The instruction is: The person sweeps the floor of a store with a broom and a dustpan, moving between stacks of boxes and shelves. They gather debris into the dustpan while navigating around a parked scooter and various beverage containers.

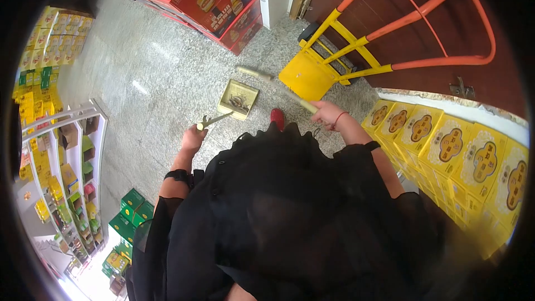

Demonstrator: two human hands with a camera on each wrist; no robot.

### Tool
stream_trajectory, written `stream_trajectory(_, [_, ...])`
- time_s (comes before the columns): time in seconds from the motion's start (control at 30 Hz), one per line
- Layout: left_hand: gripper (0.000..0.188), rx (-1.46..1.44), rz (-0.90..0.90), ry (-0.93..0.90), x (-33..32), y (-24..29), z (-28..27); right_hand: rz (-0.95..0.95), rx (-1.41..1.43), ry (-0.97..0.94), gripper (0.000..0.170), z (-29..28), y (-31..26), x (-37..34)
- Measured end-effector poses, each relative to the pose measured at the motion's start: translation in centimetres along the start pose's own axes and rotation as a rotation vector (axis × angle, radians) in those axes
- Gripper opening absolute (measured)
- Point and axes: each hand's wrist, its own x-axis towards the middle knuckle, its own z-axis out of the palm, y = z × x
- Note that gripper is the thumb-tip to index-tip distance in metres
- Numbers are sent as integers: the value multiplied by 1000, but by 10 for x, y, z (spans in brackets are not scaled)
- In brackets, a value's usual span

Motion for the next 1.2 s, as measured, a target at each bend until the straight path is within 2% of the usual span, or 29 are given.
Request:
stream_trajectory(0.07, [41, -38, -39, -32, -3, -2, 4, -36, 63, 59, 64, -13, -12, 11])
stream_trajectory(0.1, [41, -65, -38, -19, -7, -2, 5, -66, 38, 129, 58, -11, -22, 18])
stream_trajectory(0.23, [40, -181, -96, -32, -6, -13, 15, -126, 94, 169, 50, -14, -56, 72])
stream_trajectory(0.33, [34, -130, -90, 29, -10, -12, 22, -182, 36, 188, 42, -11, -69, 111])
stream_trajectory(0.4, [35, -97, -94, 37, -9, -12, 25, -218, -317, 318, 43, 8, -78, 120])
stream_trajectory(0.43, [37, -123, -108, -3, -10, -11, 24, -220, -319, 315, 43, 11, -78, 124])
stream_trajectory(0.5, [40, -165, -132, -48, -8, -11, 22, -167, -564, 233, 47, 19, -72, 127])
stream_trajectory(0.63, [40, -182, -125, -32, -5, -18, 16, -171, -766, 127, 54, 26, -45, 109])
stream_trajectory(0.7, [40, -123, -97, -48, -2, -19, 6, -162, -696, -1, 73, 29, -28, 102])
stream_trajectory(0.73, [40, -122, -88, -42, 0, -21, 2, -169, -694, 8, 73, 40, -34, 83])
stream_trajectory(0.8, [40, -174, -14, -35, 2, -28, -3, 75, -536, -12, 68, 63, -50, 33])
stream_trajectory(0.83, [40, -208, -40, -80, 7, -33, -6, 72, -525, -3, 68, 66, -46, 32])
stream_trajectory(0.9, [41, -177, -11, -86, 14, -39, -17, 18, -340, -113, 60, 63, -30, 28])
stream_trajectory(0.93, [41, -149, 3, -92, 16, -43, -24, 16, -325, -101, 60, 65, -21, 22])
stream_trajectory(1.0, [42, -171, 61, -113, 24, -59, -33, 20, -114, 38, 63, 74, -5, 9])
stream_trajectory(1.1, [41, -65, 181, -157, 29, -85, -50, -44, -90, 125, 63, 99, 4, -12])
stream_trajectory(1.2, [41, 14, 229, -199, 32, -115, -64, -71, 70, 185, 65, 117, 19, 13])
